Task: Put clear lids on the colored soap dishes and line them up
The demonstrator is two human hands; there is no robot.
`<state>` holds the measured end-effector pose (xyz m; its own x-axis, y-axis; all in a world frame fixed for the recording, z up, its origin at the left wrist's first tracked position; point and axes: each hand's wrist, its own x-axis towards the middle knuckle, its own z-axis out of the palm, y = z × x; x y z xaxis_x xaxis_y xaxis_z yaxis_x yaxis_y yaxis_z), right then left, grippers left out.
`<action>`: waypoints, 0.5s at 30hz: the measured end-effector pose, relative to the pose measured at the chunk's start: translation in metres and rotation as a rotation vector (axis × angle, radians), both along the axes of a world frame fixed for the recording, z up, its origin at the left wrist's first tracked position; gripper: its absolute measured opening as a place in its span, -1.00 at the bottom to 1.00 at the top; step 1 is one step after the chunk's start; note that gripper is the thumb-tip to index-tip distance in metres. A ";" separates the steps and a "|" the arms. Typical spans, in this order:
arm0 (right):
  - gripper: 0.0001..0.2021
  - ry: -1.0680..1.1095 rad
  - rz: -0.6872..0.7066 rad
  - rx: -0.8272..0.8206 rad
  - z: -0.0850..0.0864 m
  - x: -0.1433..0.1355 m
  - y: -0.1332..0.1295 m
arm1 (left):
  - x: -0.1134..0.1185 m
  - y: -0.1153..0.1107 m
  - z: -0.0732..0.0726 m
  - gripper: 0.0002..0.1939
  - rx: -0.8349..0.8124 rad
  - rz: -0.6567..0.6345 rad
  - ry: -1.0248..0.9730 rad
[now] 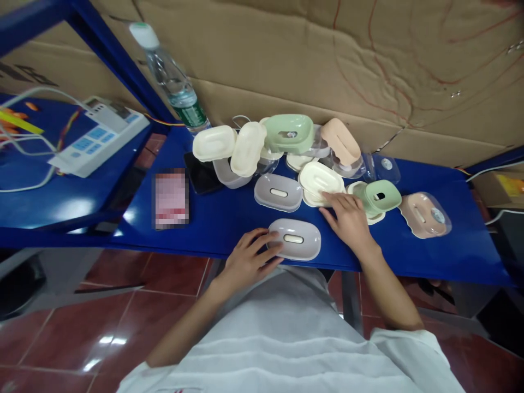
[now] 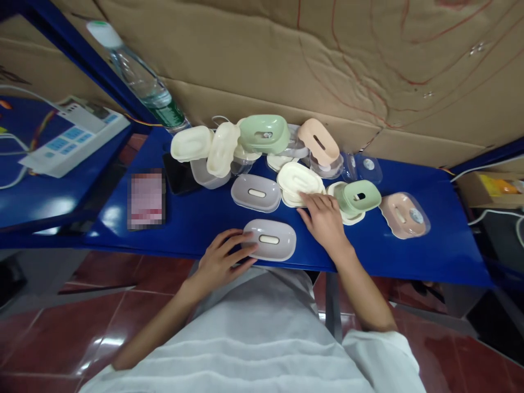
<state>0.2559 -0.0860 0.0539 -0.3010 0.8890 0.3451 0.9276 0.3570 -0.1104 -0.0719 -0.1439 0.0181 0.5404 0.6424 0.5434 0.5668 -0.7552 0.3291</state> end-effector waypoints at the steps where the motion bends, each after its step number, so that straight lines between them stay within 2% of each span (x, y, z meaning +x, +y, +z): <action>1: -0.57 -0.001 0.004 -0.005 -0.002 -0.002 0.001 | 0.000 0.000 0.000 -0.75 0.004 -0.002 -0.001; 5: -0.60 0.028 0.028 0.013 -0.006 0.001 -0.008 | 0.001 0.000 -0.003 -0.75 0.016 0.014 0.016; 9: -0.64 0.076 0.037 0.043 0.008 -0.007 -0.010 | 0.004 0.000 -0.007 -0.75 0.017 0.049 0.021; 12: -0.62 0.142 0.094 0.034 0.029 -0.040 0.008 | 0.006 0.000 -0.009 -0.73 0.046 0.065 0.014; 15: -0.54 0.201 0.102 -0.004 0.042 -0.087 0.045 | 0.006 -0.001 -0.010 -0.72 0.047 0.093 0.018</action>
